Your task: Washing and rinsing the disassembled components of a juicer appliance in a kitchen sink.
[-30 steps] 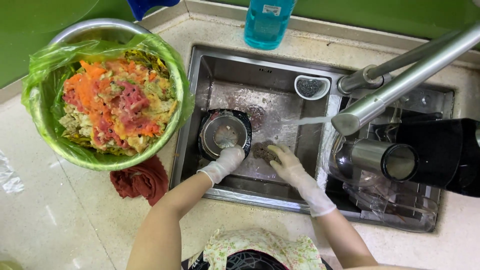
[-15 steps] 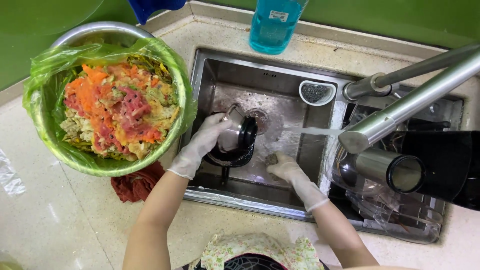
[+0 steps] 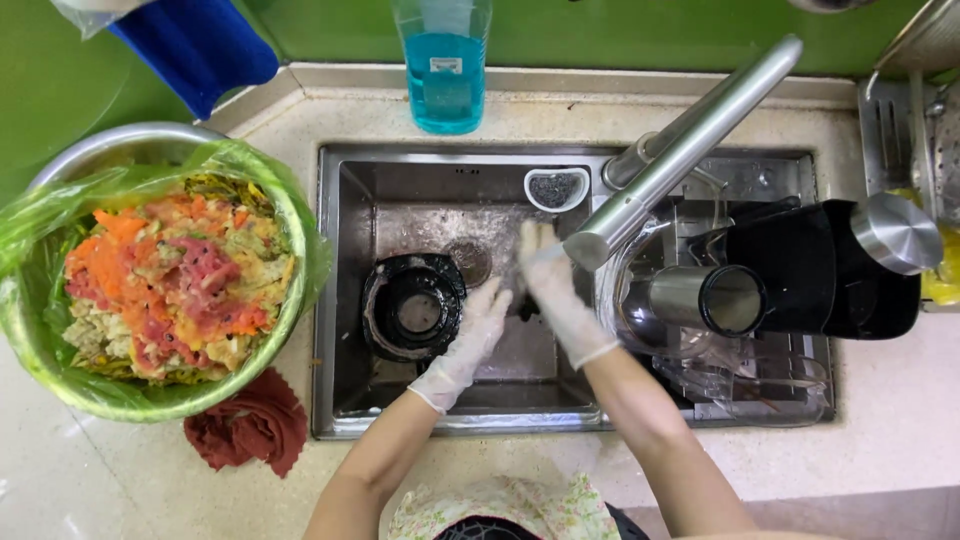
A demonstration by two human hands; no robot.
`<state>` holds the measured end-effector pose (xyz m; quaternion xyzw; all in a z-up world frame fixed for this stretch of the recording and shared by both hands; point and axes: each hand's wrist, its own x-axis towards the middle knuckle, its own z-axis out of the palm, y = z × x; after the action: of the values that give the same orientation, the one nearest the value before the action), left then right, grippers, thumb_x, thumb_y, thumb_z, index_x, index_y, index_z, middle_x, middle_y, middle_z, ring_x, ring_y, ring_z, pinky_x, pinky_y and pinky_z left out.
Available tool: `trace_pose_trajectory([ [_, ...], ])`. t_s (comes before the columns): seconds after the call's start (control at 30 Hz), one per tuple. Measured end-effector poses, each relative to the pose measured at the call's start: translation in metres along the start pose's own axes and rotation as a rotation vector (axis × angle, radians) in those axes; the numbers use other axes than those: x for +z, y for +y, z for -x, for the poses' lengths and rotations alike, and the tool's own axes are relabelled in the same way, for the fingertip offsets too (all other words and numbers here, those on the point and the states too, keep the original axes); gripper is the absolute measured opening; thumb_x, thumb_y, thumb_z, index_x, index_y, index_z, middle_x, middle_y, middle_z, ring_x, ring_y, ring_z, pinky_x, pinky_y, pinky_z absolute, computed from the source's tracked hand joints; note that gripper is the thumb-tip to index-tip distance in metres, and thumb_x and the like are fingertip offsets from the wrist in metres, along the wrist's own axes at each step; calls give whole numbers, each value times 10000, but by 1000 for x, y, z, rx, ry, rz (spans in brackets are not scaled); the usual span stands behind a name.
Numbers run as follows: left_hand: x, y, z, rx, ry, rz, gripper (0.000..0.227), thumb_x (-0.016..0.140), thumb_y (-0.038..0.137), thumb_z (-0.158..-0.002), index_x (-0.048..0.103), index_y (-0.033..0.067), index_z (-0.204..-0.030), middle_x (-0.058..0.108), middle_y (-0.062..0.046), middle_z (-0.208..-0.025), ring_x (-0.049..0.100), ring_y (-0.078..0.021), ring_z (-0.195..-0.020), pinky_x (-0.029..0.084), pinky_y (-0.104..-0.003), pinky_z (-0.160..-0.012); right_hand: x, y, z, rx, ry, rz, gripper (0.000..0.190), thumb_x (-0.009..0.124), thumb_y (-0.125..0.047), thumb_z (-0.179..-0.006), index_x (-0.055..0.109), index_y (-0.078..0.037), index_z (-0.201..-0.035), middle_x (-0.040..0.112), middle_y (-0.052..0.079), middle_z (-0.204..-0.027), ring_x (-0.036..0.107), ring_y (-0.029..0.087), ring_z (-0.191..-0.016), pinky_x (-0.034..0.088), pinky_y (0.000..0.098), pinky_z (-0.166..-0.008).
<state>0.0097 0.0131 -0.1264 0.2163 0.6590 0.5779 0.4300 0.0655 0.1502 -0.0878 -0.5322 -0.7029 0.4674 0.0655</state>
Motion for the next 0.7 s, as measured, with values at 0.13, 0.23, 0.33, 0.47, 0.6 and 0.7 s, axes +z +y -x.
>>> trace_pose_trajectory([
  [0.13, -4, -6, -19, -34, 8, 185, 361, 572, 171, -994, 610, 30, -1324, 708, -98, -1220, 632, -153, -1079, 503, -305, -933, 15, 15, -3, -427, 175, 292, 499, 501, -412, -1009, 548, 11, -1268, 629, 290, -1222, 658, 456, -1075, 528, 513, -945],
  [0.23, -5, -1, -2, -61, -8, 15, 302, 571, 163, -995, 669, 24, -1244, 730, -133, -1063, 637, -183, -947, 526, -337, -843, 21, 54, -53, -315, 89, 156, 475, 498, -364, -996, 540, 2, -1296, 651, 273, -1239, 686, 430, -1055, 541, 499, -961],
  [0.33, -11, 15, -16, 6, -11, -207, 273, 614, 164, -982, 673, 24, -1209, 717, -128, -980, 635, -180, -889, 528, -334, -802, 16, 38, -28, -165, -5, 315, 442, 497, -204, -1009, 512, 37, -1379, 606, 284, -1302, 684, 417, -995, 566, 489, -850],
  [0.47, -12, 21, -13, 22, -4, -136, 263, 595, 187, -989, 680, 29, -1182, 720, -109, -944, 636, -177, -857, 534, -333, -773, 17, 31, 9, -700, 277, 758, 412, 616, -146, -922, 545, 43, -1282, 585, 245, -1243, 633, 396, -1037, 522, 483, -864],
  [0.6, -3, 13, -5, 123, 51, -236, 237, 625, 196, -994, 699, 4, -1111, 707, -180, -910, 642, -258, -830, 528, -376, -757, 14, 65, -50, -377, 51, 428, 287, 553, -221, -1031, 598, 14, -1190, 604, 180, -1111, 616, 307, -1018, 506, 410, -845],
  [0.7, -15, 35, -18, 232, 102, -271, 230, 614, 213, -979, 713, 33, -1083, 749, -164, -966, 710, -274, -865, 544, -360, -775, 5, 0, 25, -334, 163, -97, 376, 531, -293, -1058, 594, 29, -1242, 604, 221, -1006, 619, 340, -874, 519, 439, -772],
])
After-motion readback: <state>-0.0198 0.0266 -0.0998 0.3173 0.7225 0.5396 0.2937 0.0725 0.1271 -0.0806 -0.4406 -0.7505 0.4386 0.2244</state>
